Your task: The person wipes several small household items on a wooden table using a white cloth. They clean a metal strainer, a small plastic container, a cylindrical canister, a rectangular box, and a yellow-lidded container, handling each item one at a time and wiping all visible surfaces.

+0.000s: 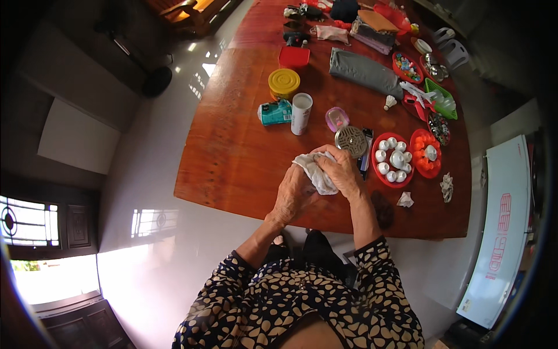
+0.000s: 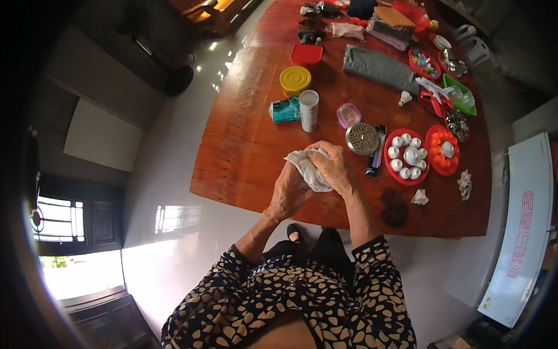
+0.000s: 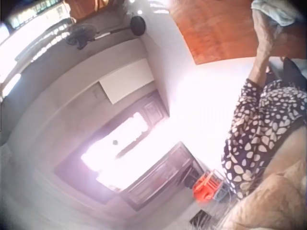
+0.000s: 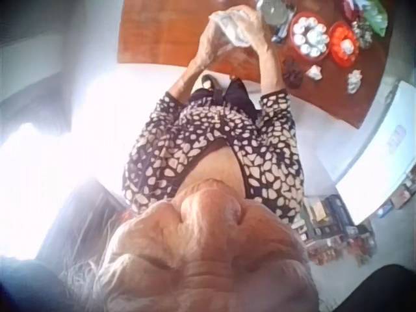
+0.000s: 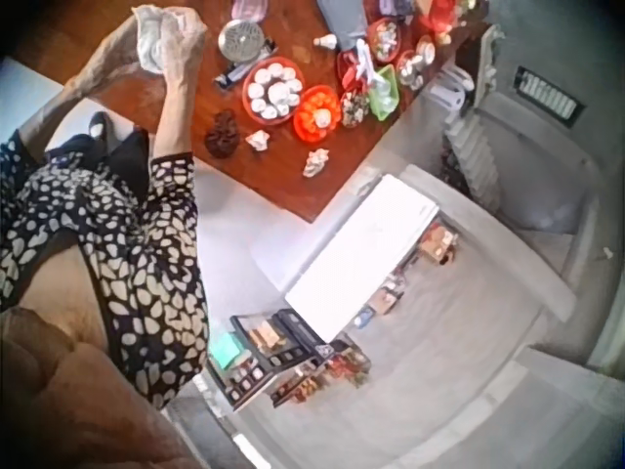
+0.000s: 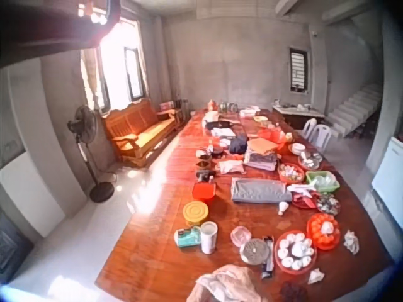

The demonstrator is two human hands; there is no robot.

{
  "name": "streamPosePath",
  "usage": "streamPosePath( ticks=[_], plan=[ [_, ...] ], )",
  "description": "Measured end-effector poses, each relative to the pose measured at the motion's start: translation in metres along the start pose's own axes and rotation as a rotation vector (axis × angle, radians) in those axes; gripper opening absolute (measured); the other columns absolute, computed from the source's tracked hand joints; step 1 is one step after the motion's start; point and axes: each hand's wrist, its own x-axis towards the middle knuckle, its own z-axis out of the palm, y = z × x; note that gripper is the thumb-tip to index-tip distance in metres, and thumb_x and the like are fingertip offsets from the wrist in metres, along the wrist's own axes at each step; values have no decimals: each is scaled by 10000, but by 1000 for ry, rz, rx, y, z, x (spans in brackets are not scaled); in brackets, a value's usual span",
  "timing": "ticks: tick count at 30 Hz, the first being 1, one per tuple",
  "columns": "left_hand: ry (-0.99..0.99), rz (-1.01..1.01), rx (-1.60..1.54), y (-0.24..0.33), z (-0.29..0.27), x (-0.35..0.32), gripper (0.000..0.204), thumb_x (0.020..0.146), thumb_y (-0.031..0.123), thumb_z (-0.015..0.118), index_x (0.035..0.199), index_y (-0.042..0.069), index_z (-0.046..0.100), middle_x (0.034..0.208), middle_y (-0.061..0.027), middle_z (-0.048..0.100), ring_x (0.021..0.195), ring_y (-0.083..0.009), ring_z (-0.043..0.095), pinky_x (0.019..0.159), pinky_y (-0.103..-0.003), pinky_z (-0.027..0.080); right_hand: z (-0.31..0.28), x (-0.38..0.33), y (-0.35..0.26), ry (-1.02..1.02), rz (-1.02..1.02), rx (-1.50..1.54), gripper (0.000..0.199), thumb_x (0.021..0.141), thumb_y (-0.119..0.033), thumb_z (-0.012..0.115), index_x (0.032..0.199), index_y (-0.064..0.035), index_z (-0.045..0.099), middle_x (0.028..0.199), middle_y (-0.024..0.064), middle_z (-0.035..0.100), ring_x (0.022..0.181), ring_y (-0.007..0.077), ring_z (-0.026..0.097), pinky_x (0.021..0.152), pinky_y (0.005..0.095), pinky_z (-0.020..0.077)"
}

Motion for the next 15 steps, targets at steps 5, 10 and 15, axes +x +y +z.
streamPosePath(
  ticks=[5, 10, 15],
  plan=[
    [91, 53, 150, 22, -41, -17, 633, 675, 101, 781, 1227, 50, 476, 1175, -146, 523, 1082, -326, 547, 876, -388, 469, 55, -45, -28, 211, -527, -485, 258, 795, -30, 583, 1049, -23, 625, 1097, 142, 622, 1015, 333, 584, 860, 395, 472],
    [97, 103, 101, 49, -76, -29, 499, 737, 147, 742, 1182, 78, 528, 1123, -120, 538, 1028, -309, 567, 840, -375, 479, 94, -85, -41, 294, -857, -562, 286, 790, 68, 547, 1063, 5, 607, 1203, 146, 573, 1157, 320, 539, 957, 379, 449],
    [62, 149, -22, 76, -86, -36, 577, 754, 139, 730, 1241, 38, 436, 1064, -146, 539, 936, -322, 551, 812, -386, 470, 80, -71, -60, 288, -420, 246, 199, 934, -163, 542, 1033, -4, 612, 942, 62, 670, 822, 119, 624, 728, 256, 503]
  ],
)
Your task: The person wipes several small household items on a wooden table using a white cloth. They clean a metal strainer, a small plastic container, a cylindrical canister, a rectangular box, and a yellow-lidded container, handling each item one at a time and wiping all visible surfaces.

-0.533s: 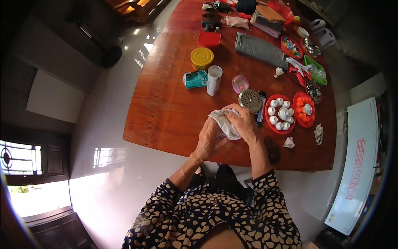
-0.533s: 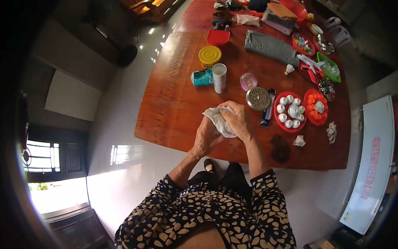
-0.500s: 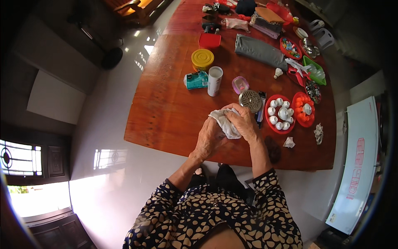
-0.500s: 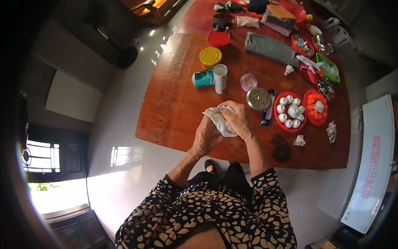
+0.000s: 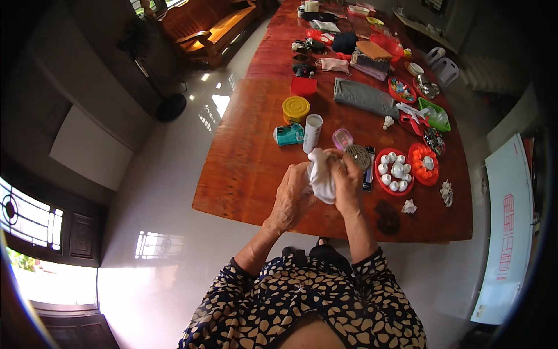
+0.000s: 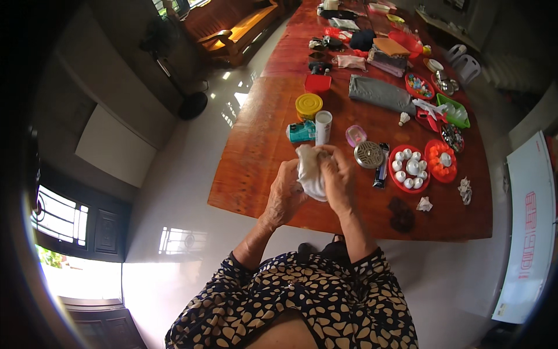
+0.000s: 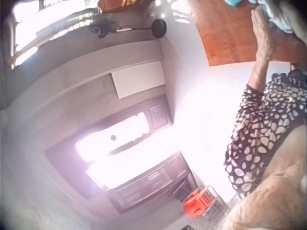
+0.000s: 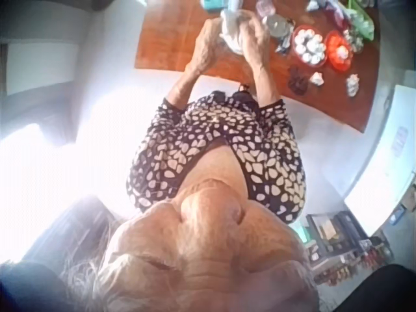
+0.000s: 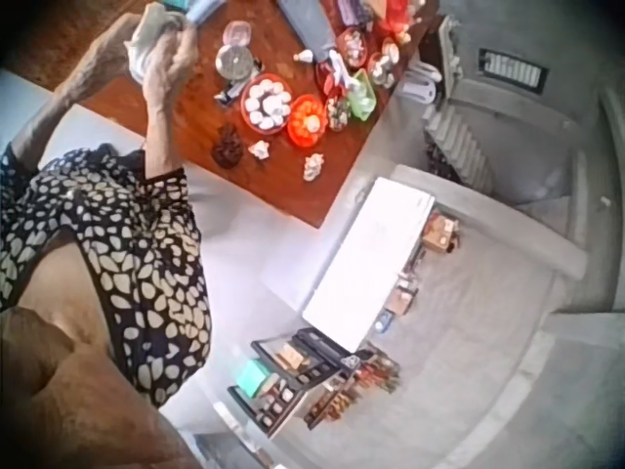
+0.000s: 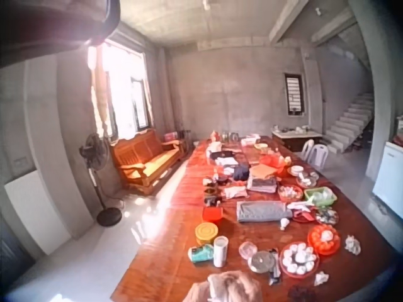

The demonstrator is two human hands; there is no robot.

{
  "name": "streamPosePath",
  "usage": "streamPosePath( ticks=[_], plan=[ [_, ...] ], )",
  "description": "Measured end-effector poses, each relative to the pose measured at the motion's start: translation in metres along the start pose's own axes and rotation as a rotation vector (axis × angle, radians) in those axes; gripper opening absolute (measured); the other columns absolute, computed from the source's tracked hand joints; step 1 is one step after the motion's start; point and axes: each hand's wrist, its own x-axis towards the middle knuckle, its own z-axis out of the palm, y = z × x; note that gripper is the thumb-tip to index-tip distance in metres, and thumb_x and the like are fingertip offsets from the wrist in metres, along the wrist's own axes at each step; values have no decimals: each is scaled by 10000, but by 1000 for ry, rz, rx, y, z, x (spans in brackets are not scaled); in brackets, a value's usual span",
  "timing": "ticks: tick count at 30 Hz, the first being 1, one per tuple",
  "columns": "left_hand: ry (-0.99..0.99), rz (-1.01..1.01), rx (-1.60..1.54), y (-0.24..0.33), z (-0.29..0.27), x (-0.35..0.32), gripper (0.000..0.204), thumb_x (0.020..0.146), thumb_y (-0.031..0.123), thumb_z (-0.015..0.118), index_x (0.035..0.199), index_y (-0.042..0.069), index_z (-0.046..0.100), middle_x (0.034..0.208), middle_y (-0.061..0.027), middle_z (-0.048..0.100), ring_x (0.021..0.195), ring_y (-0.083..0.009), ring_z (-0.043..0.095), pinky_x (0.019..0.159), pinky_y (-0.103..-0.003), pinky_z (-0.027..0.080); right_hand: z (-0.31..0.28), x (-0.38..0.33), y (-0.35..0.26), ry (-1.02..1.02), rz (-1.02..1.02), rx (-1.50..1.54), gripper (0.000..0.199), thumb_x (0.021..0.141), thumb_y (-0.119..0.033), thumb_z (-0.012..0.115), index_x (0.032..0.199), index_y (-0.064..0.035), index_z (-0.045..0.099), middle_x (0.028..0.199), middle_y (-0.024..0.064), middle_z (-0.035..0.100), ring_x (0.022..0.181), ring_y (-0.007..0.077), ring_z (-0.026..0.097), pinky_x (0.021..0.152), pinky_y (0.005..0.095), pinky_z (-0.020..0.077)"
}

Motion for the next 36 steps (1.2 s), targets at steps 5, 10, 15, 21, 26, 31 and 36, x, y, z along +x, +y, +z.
streamPosePath(
  ticks=[5, 10, 15, 21, 26, 31, 36],
  plan=[
    [-36, -134, -404, 11, -10, -3, 621, 868, 339, 668, 1308, 41, 345, 1075, -101, 534, 930, -190, 544, 799, -332, 465, 6, 21, -3, -57, 287, 547, 250, 914, -210, 587, 1041, 2, 620, 855, 37, 657, 703, 82, 612, 610, 223, 513],
    [256, -139, -623, 13, -11, 6, 565, 946, 308, 555, 1357, 60, 257, 1167, -105, 479, 1028, -150, 485, 879, -279, 425, 41, -11, -9, -13, 4, -166, 315, 969, -238, 466, 1137, 10, 562, 959, 67, 624, 840, 120, 592, 722, 249, 455],
    [389, -255, -932, 14, -15, 18, 408, 990, 268, 443, 1334, 81, 328, 1192, -100, 492, 1068, -183, 527, 887, -292, 474, 55, -51, 17, -5, -476, -543, 452, 937, -103, 468, 1360, 34, 385, 1325, 230, 428, 1210, 356, 427, 1023, 417, 340],
    [277, -258, -1164, 4, -9, 10, 504, 976, 206, 492, 1425, 74, 304, 1326, -73, 459, 1178, -162, 474, 983, -294, 404, 52, -13, 0, 95, -356, -465, 289, 947, -104, 460, 1194, 24, 541, 1236, 191, 465, 1134, 299, 488, 955, 370, 391],
    [88, -158, -826, 11, -17, 4, 552, 969, 221, 508, 1444, 64, 277, 1375, -91, 417, 1256, -179, 407, 1055, -321, 323, 31, 24, -7, -77, 45, 82, 233, 906, -167, 524, 1002, 23, 619, 859, 84, 667, 752, 140, 623, 634, 306, 493],
    [221, -245, -659, 10, -15, 2, 518, 984, 316, 427, 1412, 49, 312, 1327, -101, 455, 1220, -181, 433, 1026, -322, 353, 47, 9, 6, 24, -66, -179, 266, 952, -219, 485, 1044, 12, 580, 902, 125, 631, 836, 222, 615, 741, 343, 477],
    [380, -271, -681, 25, -32, 8, 479, 983, 374, 373, 1358, 78, 340, 1177, -97, 519, 1040, -167, 519, 897, -307, 442, 72, -43, 10, -47, -391, -543, 503, 908, -152, 546, 1322, 60, 355, 1207, 241, 416, 1075, 369, 445, 901, 418, 400]
  ],
)
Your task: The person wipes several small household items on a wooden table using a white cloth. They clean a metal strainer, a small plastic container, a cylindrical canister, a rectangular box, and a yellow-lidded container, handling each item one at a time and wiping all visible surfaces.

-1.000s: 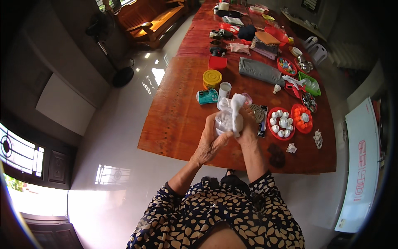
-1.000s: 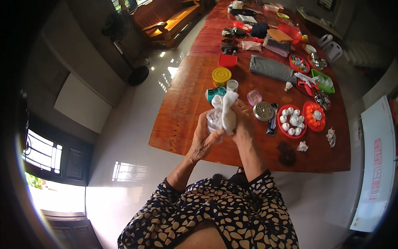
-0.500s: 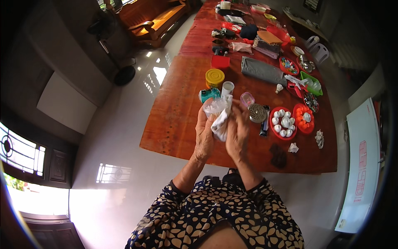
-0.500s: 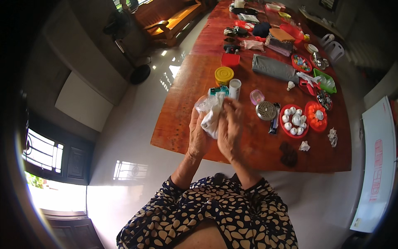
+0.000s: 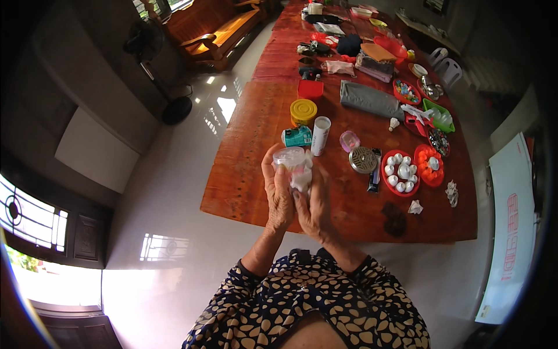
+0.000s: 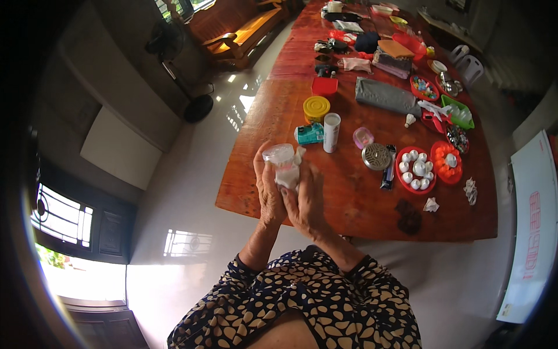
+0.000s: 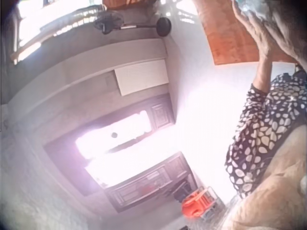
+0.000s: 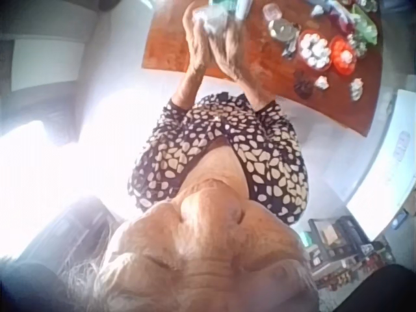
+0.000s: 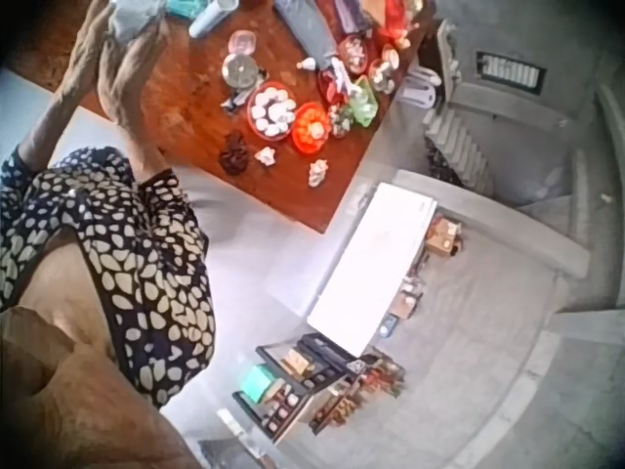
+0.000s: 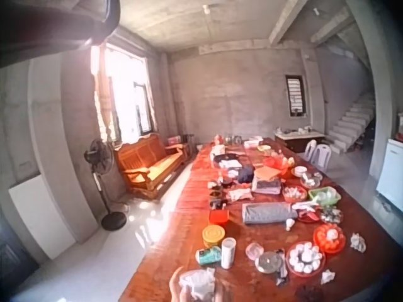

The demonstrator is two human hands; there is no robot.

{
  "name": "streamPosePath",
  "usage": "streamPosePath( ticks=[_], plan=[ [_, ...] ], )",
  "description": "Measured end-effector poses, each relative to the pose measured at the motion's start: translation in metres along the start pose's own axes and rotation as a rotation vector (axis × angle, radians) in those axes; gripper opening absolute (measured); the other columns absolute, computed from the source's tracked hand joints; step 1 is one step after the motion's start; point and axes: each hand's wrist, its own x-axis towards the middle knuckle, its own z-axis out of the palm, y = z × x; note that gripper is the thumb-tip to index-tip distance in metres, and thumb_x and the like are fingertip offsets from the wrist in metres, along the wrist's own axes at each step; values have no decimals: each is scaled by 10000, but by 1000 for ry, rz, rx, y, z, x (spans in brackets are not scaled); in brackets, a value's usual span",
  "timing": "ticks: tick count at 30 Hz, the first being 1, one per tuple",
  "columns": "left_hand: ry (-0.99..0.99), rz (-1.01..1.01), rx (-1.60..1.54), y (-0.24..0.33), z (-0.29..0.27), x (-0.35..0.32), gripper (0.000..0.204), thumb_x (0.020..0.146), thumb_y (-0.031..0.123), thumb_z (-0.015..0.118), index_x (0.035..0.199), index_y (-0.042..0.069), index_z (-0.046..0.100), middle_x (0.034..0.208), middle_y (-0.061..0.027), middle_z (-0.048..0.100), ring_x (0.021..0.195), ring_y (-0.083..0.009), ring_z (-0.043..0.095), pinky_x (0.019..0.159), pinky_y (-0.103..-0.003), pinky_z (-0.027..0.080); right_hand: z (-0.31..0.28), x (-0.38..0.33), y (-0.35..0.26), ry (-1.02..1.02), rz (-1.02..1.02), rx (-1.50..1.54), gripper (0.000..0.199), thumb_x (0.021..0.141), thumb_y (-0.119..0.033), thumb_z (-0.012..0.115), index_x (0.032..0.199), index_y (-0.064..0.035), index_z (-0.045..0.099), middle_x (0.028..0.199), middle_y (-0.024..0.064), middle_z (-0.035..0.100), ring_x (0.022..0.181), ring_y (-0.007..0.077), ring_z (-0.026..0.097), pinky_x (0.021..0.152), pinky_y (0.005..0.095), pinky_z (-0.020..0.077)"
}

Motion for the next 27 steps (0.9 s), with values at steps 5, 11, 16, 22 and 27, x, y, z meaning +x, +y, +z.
streamPosePath(
  ticks=[5, 11, 16, 22, 27],
  plan=[
    [-22, -53, -145, -22, -15, -9, 476, 917, 245, 550, 1318, 73, 362, 1150, -84, 533, 1047, -152, 522, 907, -296, 439, 1, -18, 10, 20, -93, -109, 479, 903, -125, 545, 1306, 69, 376, 1203, 248, 414, 1056, 373, 454, 895, 443, 397],
    [-47, -62, -89, -27, -4, -17, 728, 747, 234, 799, 1317, 86, 371, 1159, -67, 537, 1072, -158, 519, 926, -321, 442, -26, 24, 21, -63, 485, 495, 308, 1012, -290, 407, 1036, -28, 567, 793, 23, 581, 732, 74, 528, 611, 259, 433],
    [45, 35, -60, -34, -5, -15, 649, 818, 327, 716, 1332, 91, 399, 1148, -65, 534, 1043, -164, 523, 872, -306, 467, -23, 15, 30, -196, 512, 573, 281, 1011, -277, 416, 1081, -41, 551, 769, -9, 541, 717, 57, 488, 619, 235, 416],
    [187, -33, -212, -34, -13, -7, 561, 863, 248, 658, 1341, 57, 434, 1083, -52, 578, 943, -122, 546, 801, -265, 472, -24, -23, 32, -340, 292, 373, 190, 949, -85, 481, 1108, -3, 545, 925, 116, 567, 872, 195, 578, 744, 296, 460],
    [52, 42, 30, -38, -22, -4, 630, 807, 157, 712, 1355, 40, 423, 1101, -69, 597, 928, -139, 586, 804, -274, 501, -65, -7, 20, -246, 291, 401, 205, 875, -59, 553, 1063, -12, 619, 974, 118, 566, 821, 222, 589, 747, 306, 467]
  ],
)
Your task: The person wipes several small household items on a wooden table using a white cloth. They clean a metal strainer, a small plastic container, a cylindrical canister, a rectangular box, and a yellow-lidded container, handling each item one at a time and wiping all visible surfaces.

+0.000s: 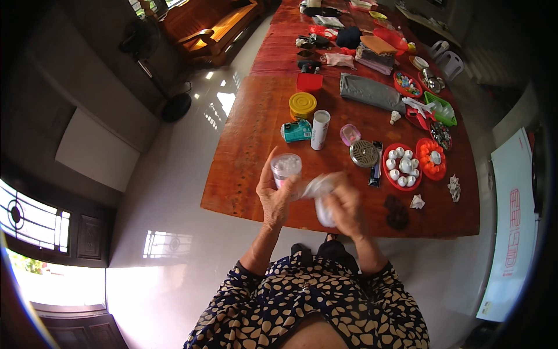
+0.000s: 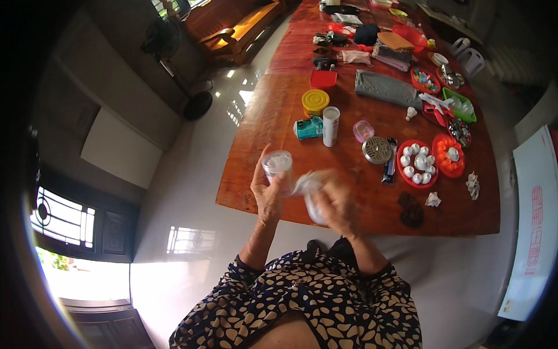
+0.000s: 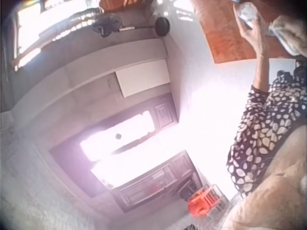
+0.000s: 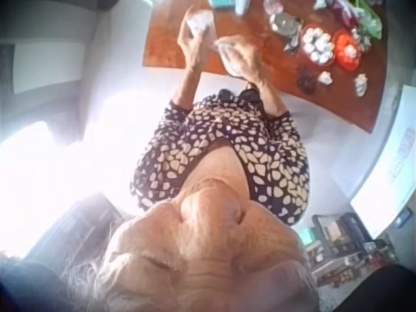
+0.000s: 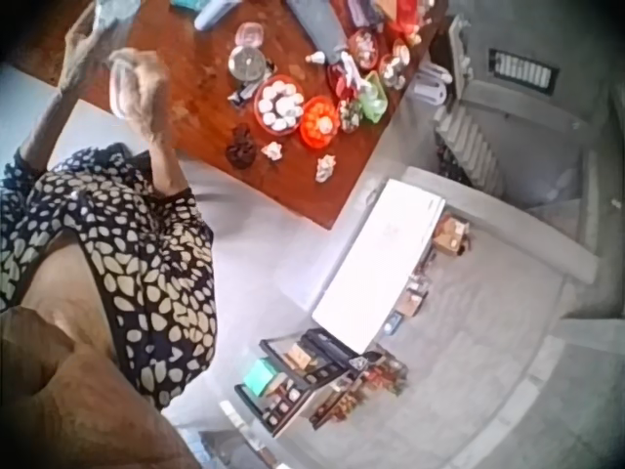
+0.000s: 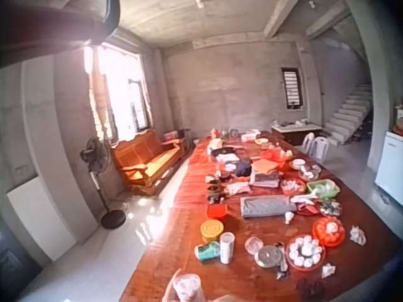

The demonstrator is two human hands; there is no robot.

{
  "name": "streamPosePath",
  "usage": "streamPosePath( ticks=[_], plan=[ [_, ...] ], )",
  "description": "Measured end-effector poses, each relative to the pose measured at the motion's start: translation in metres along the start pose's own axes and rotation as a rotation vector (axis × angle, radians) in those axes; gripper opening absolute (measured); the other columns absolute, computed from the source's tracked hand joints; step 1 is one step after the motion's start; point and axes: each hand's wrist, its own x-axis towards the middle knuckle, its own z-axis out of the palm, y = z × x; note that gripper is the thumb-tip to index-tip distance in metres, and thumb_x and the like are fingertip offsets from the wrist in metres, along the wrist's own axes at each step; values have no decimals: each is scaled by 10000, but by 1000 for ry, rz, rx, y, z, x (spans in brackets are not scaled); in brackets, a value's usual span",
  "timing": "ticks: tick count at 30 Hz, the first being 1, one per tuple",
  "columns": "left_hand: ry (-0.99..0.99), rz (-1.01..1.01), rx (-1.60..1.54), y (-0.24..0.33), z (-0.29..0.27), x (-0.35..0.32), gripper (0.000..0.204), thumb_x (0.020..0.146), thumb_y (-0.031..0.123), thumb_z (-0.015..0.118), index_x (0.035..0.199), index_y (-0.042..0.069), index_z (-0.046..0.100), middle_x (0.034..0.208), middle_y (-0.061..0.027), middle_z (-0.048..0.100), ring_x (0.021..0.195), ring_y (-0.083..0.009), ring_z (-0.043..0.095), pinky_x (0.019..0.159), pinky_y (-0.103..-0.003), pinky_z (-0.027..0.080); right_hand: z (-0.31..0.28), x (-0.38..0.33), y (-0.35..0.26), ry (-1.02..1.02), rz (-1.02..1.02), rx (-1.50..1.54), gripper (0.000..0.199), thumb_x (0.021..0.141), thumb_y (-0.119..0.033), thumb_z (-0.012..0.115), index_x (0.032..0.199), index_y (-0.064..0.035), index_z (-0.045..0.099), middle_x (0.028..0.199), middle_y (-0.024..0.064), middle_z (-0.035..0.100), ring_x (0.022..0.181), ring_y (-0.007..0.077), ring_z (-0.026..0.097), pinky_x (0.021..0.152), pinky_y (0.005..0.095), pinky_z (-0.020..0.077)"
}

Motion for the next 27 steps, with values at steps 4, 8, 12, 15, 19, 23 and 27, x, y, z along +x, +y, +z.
streamPosePath(
  ticks=[4, 8, 12, 15, 19, 23, 27],
  plan=[
    [-183, 100, 44, -7, 5, -17, 676, 714, 93, 807, 1233, 26, 378, 1091, -84, 533, 964, -164, 584, 836, -300, 508, -16, 27, -43, 57, -331, -432, 246, 821, -84, 626, 1059, -21, 629, 1054, 112, 544, 930, 253, 550, 816, 372, 441],
    [-354, 63, 15, -9, 9, -29, 590, 694, 77, 826, 1118, 35, 417, 1063, -79, 520, 946, -141, 553, 819, -289, 481, -13, 23, -40, -112, -213, -549, 342, 790, -63, 648, 1130, -38, 626, 1060, 99, 547, 955, 276, 526, 832, 370, 433],
    [-475, 253, 224, -4, 10, -32, 567, 649, 72, 852, 1070, 16, 476, 1053, -106, 519, 967, -174, 536, 828, -318, 469, -32, 28, -20, -178, 96, -233, 186, 845, -90, 617, 1000, 4, 657, 885, 78, 606, 795, 168, 589, 697, 306, 467],
    [-489, 119, 32, -2, 17, -37, 593, 589, 141, 891, 1035, 24, 519, 1079, -111, 492, 983, -201, 523, 828, -319, 458, -39, 29, -9, -159, 395, 319, 190, 908, -134, 587, 1028, -1, 649, 893, 27, 648, 758, 89, 603, 667, 249, 487],
    [-295, 323, 343, 3, 24, -26, 644, 559, 295, 903, 1034, 21, 565, 1134, -110, 435, 1142, -207, 411, 922, -358, 403, -17, 12, 11, 117, 390, 820, 310, 945, -261, 543, 1080, 6, 627, 925, 20, 651, 803, 87, 614, 707, 235, 505],
    [-191, 131, -65, -3, 27, -27, 638, 607, 320, 864, 1069, 2, 559, 1219, -89, 416, 1148, -202, 450, 963, -349, 402, -1, 11, 6, 103, 305, 765, 350, 930, -288, 519, 1121, -7, 603, 996, 30, 636, 832, 90, 603, 708, 248, 497],
    [-112, -56, -326, 7, 30, -21, 591, 668, 338, 815, 1076, -8, 565, 1260, -95, 407, 1127, -183, 464, 957, -329, 396, 0, -9, 33, 22, 210, 283, 358, 974, -288, 427, 1167, -11, 545, 968, 45, 618, 794, 104, 580, 689, 277, 473]
  ],
)
